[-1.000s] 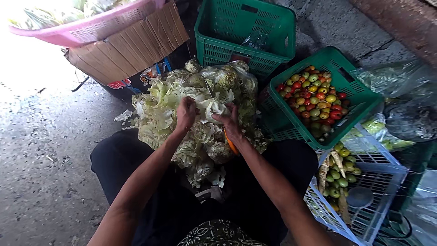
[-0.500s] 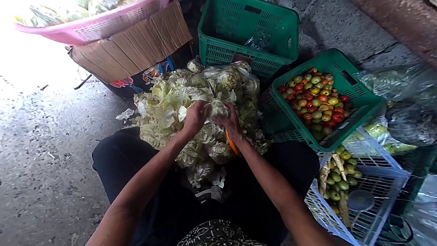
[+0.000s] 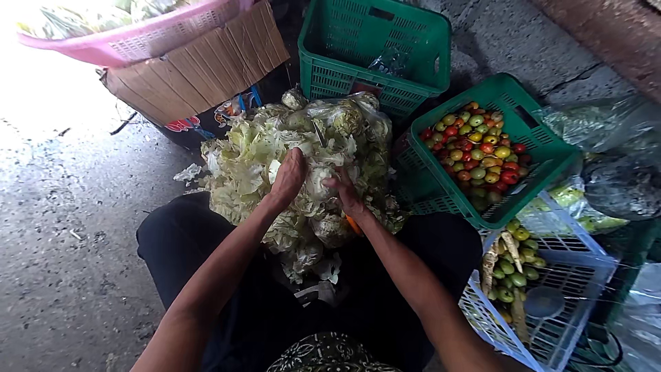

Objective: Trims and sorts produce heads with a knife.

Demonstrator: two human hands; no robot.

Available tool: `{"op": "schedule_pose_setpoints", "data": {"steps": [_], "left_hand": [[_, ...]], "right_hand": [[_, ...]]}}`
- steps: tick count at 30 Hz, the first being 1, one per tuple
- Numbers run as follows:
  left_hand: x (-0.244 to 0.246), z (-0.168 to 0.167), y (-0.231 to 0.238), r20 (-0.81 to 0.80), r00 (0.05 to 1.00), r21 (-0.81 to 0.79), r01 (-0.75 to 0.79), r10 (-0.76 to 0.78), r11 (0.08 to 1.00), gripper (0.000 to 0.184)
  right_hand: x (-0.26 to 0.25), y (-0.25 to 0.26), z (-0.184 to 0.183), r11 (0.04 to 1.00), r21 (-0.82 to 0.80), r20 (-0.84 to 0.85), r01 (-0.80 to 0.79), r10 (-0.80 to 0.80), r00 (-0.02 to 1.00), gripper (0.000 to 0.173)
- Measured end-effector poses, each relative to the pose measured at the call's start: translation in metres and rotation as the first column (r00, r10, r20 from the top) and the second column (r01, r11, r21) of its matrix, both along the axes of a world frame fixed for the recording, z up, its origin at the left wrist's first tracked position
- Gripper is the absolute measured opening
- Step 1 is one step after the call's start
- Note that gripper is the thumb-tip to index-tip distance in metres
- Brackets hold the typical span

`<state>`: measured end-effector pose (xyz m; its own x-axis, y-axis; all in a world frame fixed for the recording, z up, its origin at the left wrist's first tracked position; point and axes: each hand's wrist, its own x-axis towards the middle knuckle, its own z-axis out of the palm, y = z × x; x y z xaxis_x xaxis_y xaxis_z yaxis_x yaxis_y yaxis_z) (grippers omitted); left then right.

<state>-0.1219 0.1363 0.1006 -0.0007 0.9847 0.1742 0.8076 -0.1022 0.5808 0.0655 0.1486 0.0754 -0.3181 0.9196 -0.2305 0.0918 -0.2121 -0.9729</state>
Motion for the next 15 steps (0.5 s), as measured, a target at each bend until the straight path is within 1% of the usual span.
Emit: {"op": "schedule_pose_setpoints", "data": {"steps": [2,5,6,7,8,9,10,11,13,14,15], "left_hand": [[0.001,0.002,0.004,-0.043,0.999,-0.032,0.01,-0.012,0.999,0.024],[0.003,0.014,0.012,-0.041,0.997,-0.208,-0.077,0.07,0.975,0.031],[-0.002,0.014,0.014,-0.025,0.995,-0.238,-0.104,0.101,0.966,0.031],[-0.008,0.011,0.012,-0.002,0.993,-0.238,-0.113,0.116,0.965,0.031],[-0.016,0.005,0.009,0.024,0.994,-0.205,-0.1,0.107,0.974,0.031],[-0.02,0.005,0.01,0.063,0.993,-0.192,-0.085,0.098,0.978,0.035],[-0.02,0.009,0.014,0.119,0.989,-0.21,-0.061,0.087,0.976,0.044],[-0.02,0.013,0.016,0.189,0.98,-0.251,-0.011,0.06,0.968,0.053],[-0.015,0.026,0.014,0.407,0.913,-0.324,0.15,-0.006,0.934,0.062],[-0.012,0.031,0.012,0.506,0.862,-0.333,0.227,-0.03,0.915,0.065],[-0.01,0.033,0.011,0.571,0.82,-0.329,0.269,-0.037,0.905,0.066]], "right_hand": [[-0.002,0.003,-0.001,0.993,-0.113,-0.092,-0.02,0.01,0.996,0.073],[-0.002,0.002,0.008,0.962,-0.269,-0.303,-0.05,-0.036,0.952,0.059],[-0.002,0.001,0.013,0.953,-0.299,-0.352,-0.046,-0.065,0.934,0.055],[-0.001,0.001,0.015,0.957,-0.289,-0.372,-0.037,-0.077,0.925,0.054],[0.001,0.002,0.014,0.972,-0.23,-0.349,-0.042,-0.043,0.936,0.06],[0.004,0.005,0.014,0.99,-0.128,-0.281,-0.056,0.018,0.96,0.067],[0.006,0.007,0.014,0.997,-0.014,-0.196,-0.073,0.069,0.978,0.07],[0.008,0.009,0.016,0.994,0.066,-0.129,-0.091,0.099,0.987,0.073],[0.01,0.01,0.02,0.986,0.135,-0.047,-0.101,0.108,0.993,0.082],[0.01,0.01,0.021,0.985,0.144,-0.017,-0.098,0.101,0.995,0.085],[0.008,0.009,0.023,0.985,0.148,0.015,-0.093,0.091,0.996,0.09]]}}
